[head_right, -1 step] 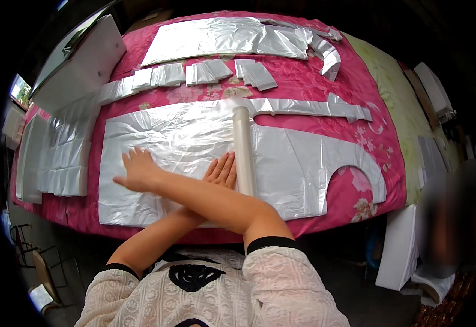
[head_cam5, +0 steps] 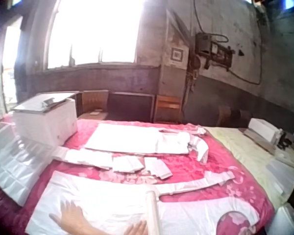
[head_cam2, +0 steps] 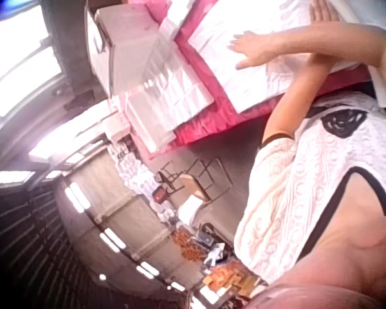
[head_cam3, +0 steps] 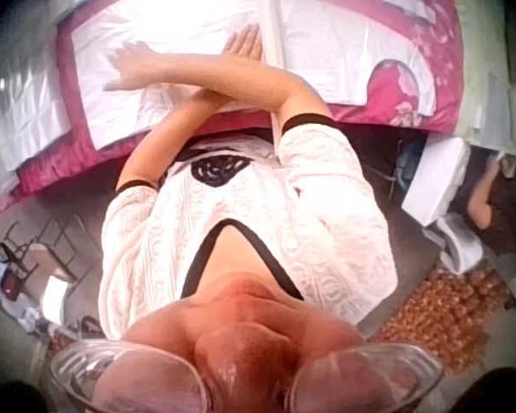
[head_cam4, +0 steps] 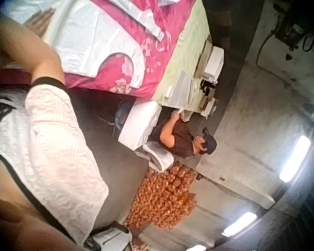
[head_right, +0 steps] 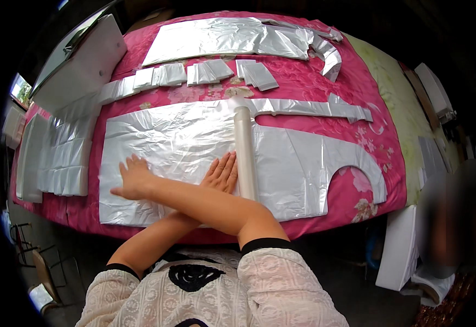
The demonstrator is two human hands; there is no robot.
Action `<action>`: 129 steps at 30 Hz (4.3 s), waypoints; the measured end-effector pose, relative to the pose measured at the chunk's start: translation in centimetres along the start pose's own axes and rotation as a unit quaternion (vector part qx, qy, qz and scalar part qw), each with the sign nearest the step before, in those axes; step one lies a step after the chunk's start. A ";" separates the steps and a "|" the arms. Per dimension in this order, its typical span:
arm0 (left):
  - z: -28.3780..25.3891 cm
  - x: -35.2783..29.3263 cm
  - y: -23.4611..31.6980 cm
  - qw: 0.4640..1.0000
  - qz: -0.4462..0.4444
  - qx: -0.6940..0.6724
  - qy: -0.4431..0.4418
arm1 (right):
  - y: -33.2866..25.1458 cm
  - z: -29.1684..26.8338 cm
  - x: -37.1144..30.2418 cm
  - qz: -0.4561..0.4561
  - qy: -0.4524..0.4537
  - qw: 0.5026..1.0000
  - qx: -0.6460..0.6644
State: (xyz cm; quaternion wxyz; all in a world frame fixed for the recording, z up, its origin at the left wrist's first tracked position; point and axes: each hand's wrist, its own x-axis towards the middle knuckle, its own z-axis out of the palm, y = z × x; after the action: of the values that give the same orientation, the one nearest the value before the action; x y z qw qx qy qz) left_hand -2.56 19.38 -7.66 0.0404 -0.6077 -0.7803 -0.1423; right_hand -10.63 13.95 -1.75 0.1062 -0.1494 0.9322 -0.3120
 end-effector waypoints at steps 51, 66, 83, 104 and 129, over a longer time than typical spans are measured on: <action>-14.4 -26.6 -2.0 0.826 -0.498 -0.228 0.130 | -4.5 4.6 6.3 -0.198 0.154 0.960 -0.124; -15.8 -25.2 -1.3 0.365 -0.343 -0.849 0.166 | -5.5 -0.1 1.6 0.016 0.129 0.628 0.767; -14.5 -16.9 0.4 0.515 -0.442 -0.731 0.073 | -2.7 -3.8 -4.8 0.032 0.155 0.690 0.706; -11.9 -17.5 -1.5 0.597 -0.433 -0.673 0.051 | -0.9 2.1 -7.0 0.114 0.217 0.668 0.703; -11.9 -21.3 -0.4 0.537 -0.460 -0.697 -0.120 | 11.6 -8.0 -10.3 0.209 0.140 0.883 0.396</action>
State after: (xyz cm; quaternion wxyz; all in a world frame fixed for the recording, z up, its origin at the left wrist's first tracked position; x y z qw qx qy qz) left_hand 1.19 -3.87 -1.38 -0.5605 -0.0127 -0.6045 -0.5659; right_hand -5.84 30.68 -1.55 0.0879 0.1486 0.7461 -0.6430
